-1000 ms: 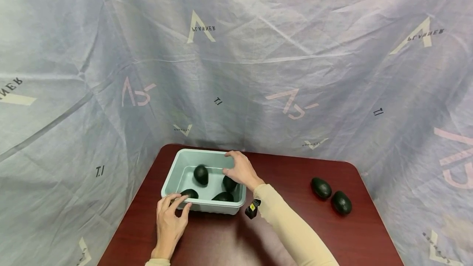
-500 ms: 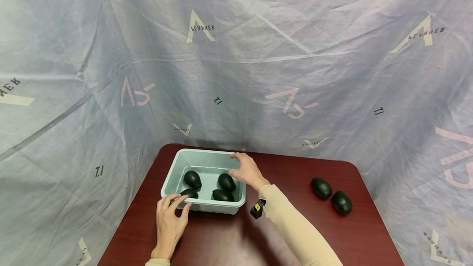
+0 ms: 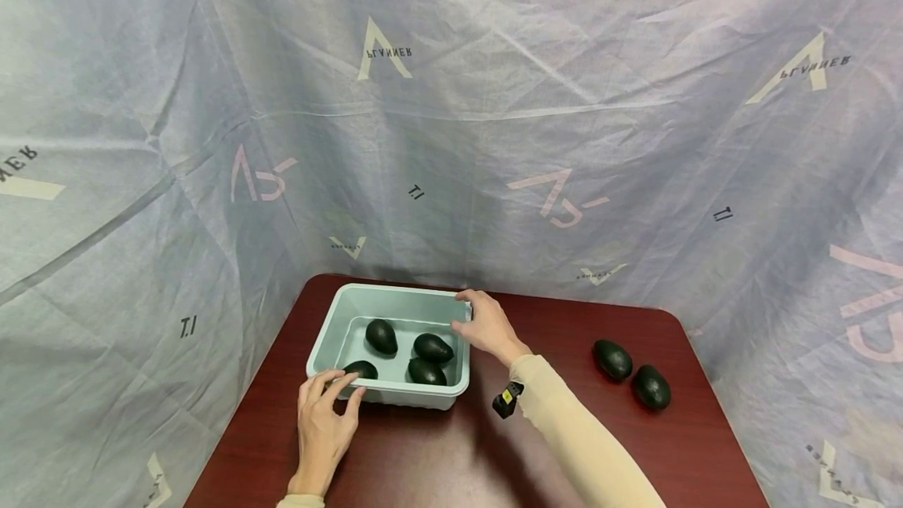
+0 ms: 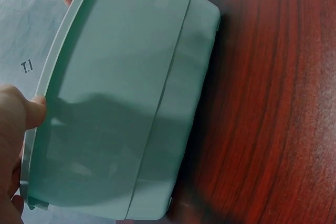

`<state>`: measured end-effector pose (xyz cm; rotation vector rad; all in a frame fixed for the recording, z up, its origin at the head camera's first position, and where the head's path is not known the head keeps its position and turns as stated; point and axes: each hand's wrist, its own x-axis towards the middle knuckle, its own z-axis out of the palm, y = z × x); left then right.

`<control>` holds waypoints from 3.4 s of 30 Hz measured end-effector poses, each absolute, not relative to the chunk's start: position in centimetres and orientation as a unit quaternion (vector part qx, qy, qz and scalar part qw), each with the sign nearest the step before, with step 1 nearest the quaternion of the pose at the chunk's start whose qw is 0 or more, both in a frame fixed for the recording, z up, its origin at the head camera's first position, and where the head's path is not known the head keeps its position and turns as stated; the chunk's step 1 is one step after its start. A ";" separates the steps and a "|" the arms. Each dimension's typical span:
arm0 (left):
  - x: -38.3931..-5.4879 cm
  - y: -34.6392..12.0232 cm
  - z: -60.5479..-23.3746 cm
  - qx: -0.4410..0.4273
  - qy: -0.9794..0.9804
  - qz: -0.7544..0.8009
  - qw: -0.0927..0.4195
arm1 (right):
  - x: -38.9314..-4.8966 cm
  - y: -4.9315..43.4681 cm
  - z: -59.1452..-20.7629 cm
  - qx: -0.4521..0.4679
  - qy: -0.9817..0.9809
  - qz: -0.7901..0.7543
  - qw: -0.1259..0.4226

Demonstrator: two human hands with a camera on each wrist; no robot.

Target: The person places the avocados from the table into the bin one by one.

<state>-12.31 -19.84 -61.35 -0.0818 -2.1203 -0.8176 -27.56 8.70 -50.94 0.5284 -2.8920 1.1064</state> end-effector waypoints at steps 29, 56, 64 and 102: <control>-12.1 -20.0 -61.5 -0.030 -0.847 -0.325 0.420 | -26.8 14.2 -55.4 0.096 -0.920 0.379 -0.002; -12.2 -19.9 -61.5 -0.036 -0.841 -0.328 0.429 | -25.5 20.5 -60.2 0.023 -0.935 0.352 -0.024; -12.1 -19.8 -61.7 -0.029 -0.848 -0.325 0.417 | -24.7 22.9 -61.7 0.002 -0.938 0.345 -0.029; -12.1 -19.9 -61.6 -0.026 -0.847 -0.323 0.421 | -24.2 32.8 -61.0 -0.053 -0.962 0.265 0.026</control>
